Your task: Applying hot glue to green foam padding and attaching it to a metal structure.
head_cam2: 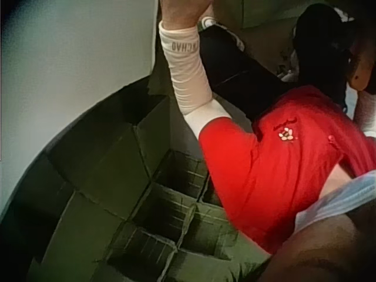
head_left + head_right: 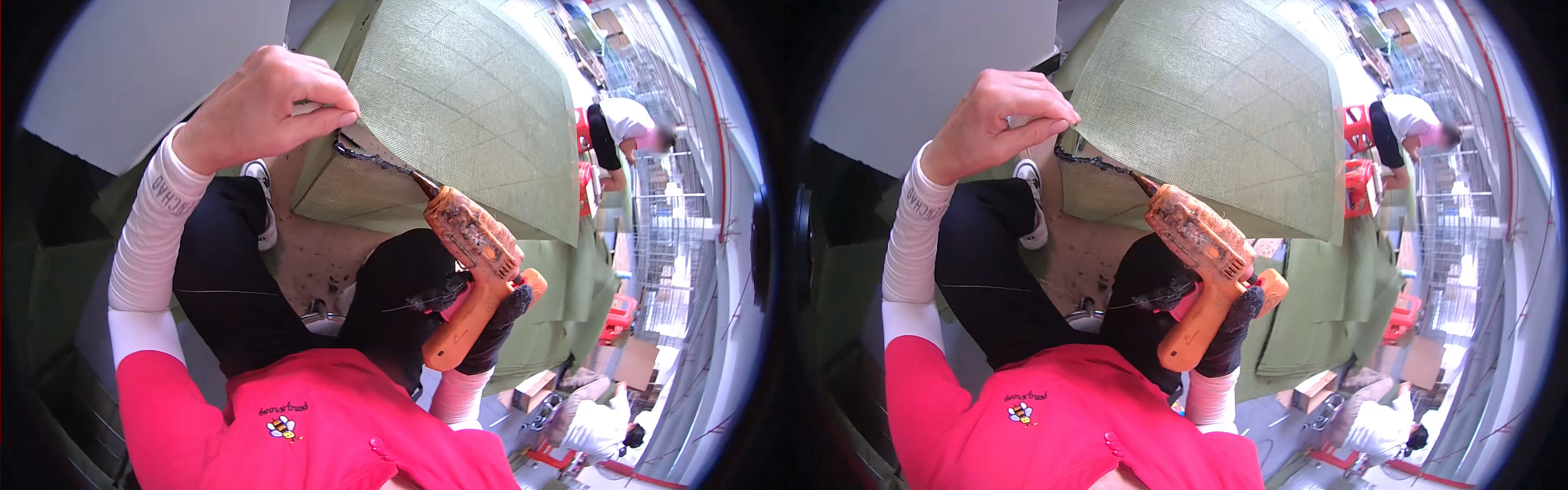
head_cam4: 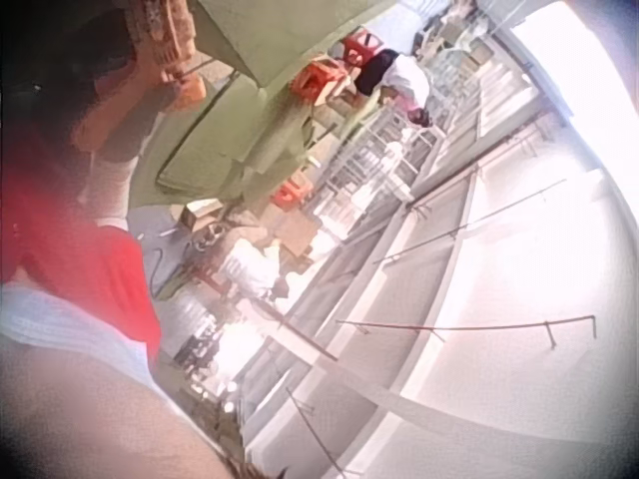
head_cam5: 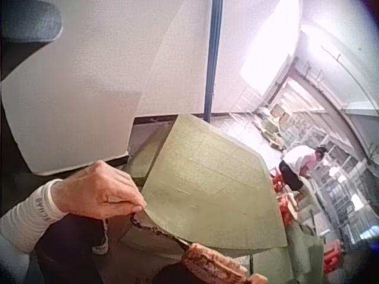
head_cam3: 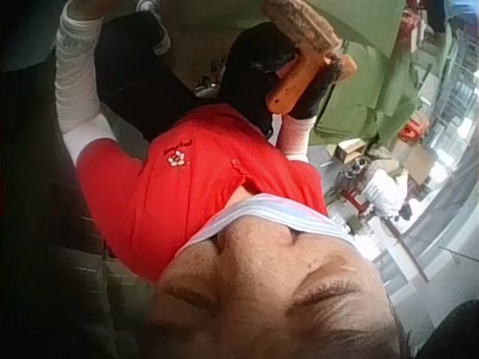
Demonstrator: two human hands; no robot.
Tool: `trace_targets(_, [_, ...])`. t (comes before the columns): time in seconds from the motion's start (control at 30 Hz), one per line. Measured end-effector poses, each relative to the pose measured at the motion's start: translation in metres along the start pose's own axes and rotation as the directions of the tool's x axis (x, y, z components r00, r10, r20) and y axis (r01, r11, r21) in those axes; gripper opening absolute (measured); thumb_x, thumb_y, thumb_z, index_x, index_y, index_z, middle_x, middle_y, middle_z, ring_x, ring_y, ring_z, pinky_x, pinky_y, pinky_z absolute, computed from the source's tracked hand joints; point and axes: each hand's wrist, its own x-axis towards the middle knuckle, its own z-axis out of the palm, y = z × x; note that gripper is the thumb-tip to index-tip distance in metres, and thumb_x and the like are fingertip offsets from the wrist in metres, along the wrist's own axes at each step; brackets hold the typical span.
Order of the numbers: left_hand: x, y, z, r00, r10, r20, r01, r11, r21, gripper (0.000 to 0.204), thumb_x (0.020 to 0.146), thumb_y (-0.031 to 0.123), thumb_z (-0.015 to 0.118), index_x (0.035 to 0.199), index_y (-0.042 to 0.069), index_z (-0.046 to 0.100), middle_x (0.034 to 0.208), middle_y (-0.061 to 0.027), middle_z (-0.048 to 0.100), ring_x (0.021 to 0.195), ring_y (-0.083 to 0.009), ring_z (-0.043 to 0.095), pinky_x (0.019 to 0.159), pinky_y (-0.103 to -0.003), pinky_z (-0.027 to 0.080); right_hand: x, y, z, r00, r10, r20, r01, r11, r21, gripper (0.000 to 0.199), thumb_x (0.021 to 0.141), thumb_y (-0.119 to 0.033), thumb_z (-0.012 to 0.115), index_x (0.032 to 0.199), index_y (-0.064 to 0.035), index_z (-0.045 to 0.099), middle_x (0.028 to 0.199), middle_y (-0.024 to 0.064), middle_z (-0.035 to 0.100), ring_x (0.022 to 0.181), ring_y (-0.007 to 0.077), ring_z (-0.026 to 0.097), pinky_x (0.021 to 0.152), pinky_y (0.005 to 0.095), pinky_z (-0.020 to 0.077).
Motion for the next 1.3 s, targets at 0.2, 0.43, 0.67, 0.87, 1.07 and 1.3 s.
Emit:
trace_targets(0.2, [-0.0003, -0.0014, 0.0019, 0.999, 0.033, -0.036, -0.032, 0.999, 0.01, 0.007, 0.085, 0.004, 0.07, 0.09, 0.001, 0.074, 0.085, -0.0107, 0.074, 0.079, -0.0233, 0.071, 0.073, -0.032, 0.055, 0.0018, 0.0094, 0.0016, 0.996, -0.011, -0.087, 0.011, 1.0, -0.004, 0.067, 0.094, -0.063, 0.054, 0.131, -0.0071, 0.048, 0.111, 0.0109, 0.062, 0.085, 0.0198, 0.065, 0.071, 0.0331, 0.0571])
trace_targets(0.43, [-0.0021, -0.0017, 0.001, 1.0, 0.014, -0.019, -0.014, 1.0, -0.002, 0.007, 0.085, 0.004, 0.07, 0.09, 0.001, 0.074, 0.084, -0.0107, 0.073, 0.079, -0.0233, 0.071, 0.072, -0.032, 0.056, -0.0001, 0.0072, 0.0021, 0.993, 0.044, -0.109, -0.044, 0.999, -0.002, 0.065, 0.093, -0.063, 0.055, 0.127, -0.0075, 0.05, 0.105, 0.0099, 0.063, 0.085, 0.0189, 0.064, 0.071, 0.0322, 0.0557])
trace_targets(0.67, [-0.0014, -0.001, 0.0006, 1.0, 0.011, -0.016, -0.011, 1.0, 0.001, 0.007, 0.085, 0.004, 0.071, 0.09, 0.001, 0.074, 0.085, -0.0106, 0.074, 0.079, -0.0231, 0.071, 0.073, -0.032, 0.056, 0.0021, 0.0088, 0.0023, 0.993, -0.017, -0.12, 0.017, 1.0, 0.0, 0.061, 0.095, -0.059, 0.055, 0.127, -0.0078, 0.051, 0.105, 0.0088, 0.063, 0.085, 0.0181, 0.063, 0.073, 0.0299, 0.0544])
trace_targets(0.87, [-0.0008, -0.0018, -0.0006, 1.0, 0.005, 0.001, -0.005, 1.0, 0.002, 0.006, 0.085, 0.004, 0.071, 0.089, 0.001, 0.074, 0.085, -0.0099, 0.074, 0.079, -0.0222, 0.071, 0.073, -0.032, 0.056, -0.0006, 0.0076, -0.0041, 0.989, 0.02, -0.149, -0.016, 1.0, 0.026, 0.058, 0.095, -0.059, 0.054, 0.123, -0.0085, 0.052, 0.101, 0.0074, 0.062, 0.081, 0.0168, 0.063, 0.069, 0.0294, 0.0536])
trace_targets(1.07, [-0.0001, -0.0036, 0.0039, 0.997, 0.04, -0.061, -0.04, 0.999, -0.003, 0.007, 0.084, 0.009, 0.071, 0.087, 0.003, 0.074, 0.079, -0.0099, 0.072, 0.071, -0.0231, 0.069, 0.066, -0.032, 0.054, -0.0001, 0.005, -0.004, 0.975, 0.073, -0.209, -0.071, 0.997, 0.017, 0.054, 0.095, -0.06, 0.053, 0.114, -0.0094, 0.054, 0.082, 0.0036, 0.059, 0.067, 0.0141, 0.059, 0.058, 0.0271, 0.0495])
trace_targets(1.3, [0.0, -0.0047, 0.0062, 0.995, 0.044, -0.091, -0.046, 0.999, -0.014, 0.01, 0.084, 0.013, 0.072, 0.086, 0.004, 0.074, 0.075, -0.0101, 0.07, 0.067, -0.0241, 0.067, 0.063, -0.033, 0.052, -0.006, 0.0009, -0.0035, 0.968, 0.026, -0.249, -0.057, 0.992, -0.117, 0.056, 0.095, -0.062, 0.052, 0.112, -0.009, 0.056, 0.077, 0.0035, 0.058, 0.062, 0.0136, 0.057, 0.055, 0.0255, 0.0478])
